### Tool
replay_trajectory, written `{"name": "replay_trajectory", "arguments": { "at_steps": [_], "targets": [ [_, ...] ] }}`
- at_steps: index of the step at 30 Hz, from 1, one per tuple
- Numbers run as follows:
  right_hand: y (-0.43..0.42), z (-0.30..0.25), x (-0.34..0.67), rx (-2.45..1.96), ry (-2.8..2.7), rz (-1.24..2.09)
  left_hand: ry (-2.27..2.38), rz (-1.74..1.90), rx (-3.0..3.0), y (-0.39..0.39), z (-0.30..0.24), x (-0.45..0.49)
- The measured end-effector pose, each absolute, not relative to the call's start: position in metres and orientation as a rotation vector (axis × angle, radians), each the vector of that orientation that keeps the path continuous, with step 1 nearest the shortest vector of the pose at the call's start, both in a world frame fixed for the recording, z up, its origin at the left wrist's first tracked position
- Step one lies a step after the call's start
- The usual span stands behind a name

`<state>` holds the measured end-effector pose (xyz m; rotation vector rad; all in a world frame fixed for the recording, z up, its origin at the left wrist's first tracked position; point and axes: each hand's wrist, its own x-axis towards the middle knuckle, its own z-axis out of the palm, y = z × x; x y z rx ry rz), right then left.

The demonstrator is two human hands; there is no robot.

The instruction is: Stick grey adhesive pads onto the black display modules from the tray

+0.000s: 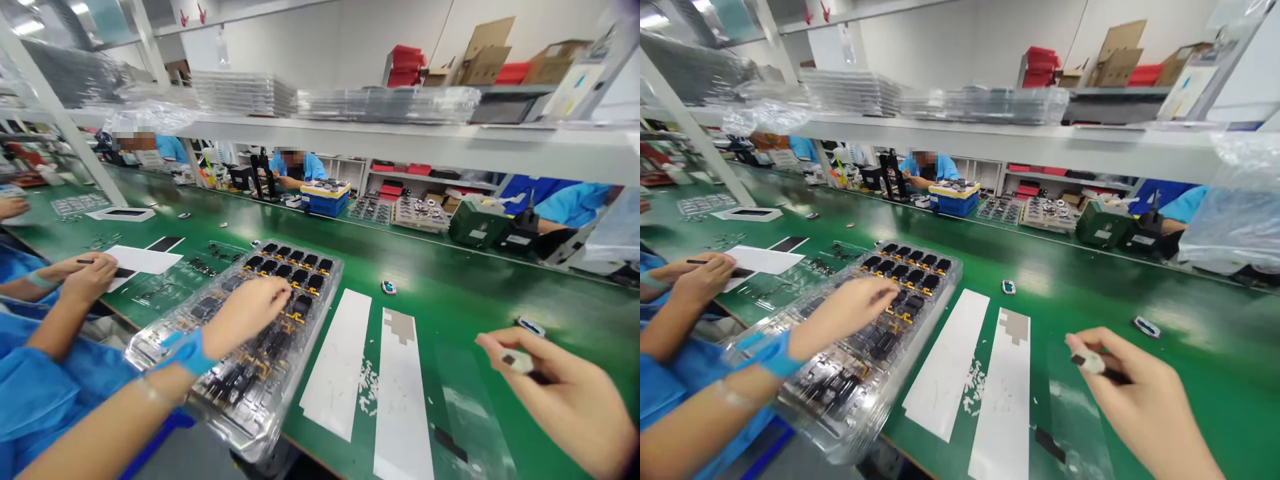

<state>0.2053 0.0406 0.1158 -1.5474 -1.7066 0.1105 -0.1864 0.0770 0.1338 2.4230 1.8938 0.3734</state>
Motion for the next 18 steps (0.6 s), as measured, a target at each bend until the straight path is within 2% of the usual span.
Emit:
{"name": "replay_trajectory", "arguments": {
  "at_steps": [3, 9, 18],
  "targets": [
    [0.029, 0.091, 0.206, -1.592, -1.778, 0.334, 1.981, 0.113, 2.375, 0.113, 0.127, -0.192],
    [0.023, 0.07, 0.191, -1.608, -1.482, 0.471, 2.04, -0.203, 2.334, 0.124, 0.122, -0.179],
    [0.029, 0.049, 0.194, -1.539, -1.426, 0.559, 2.098, -0.021, 2.347, 0.096, 0.135, -0.167]
  ]
}}
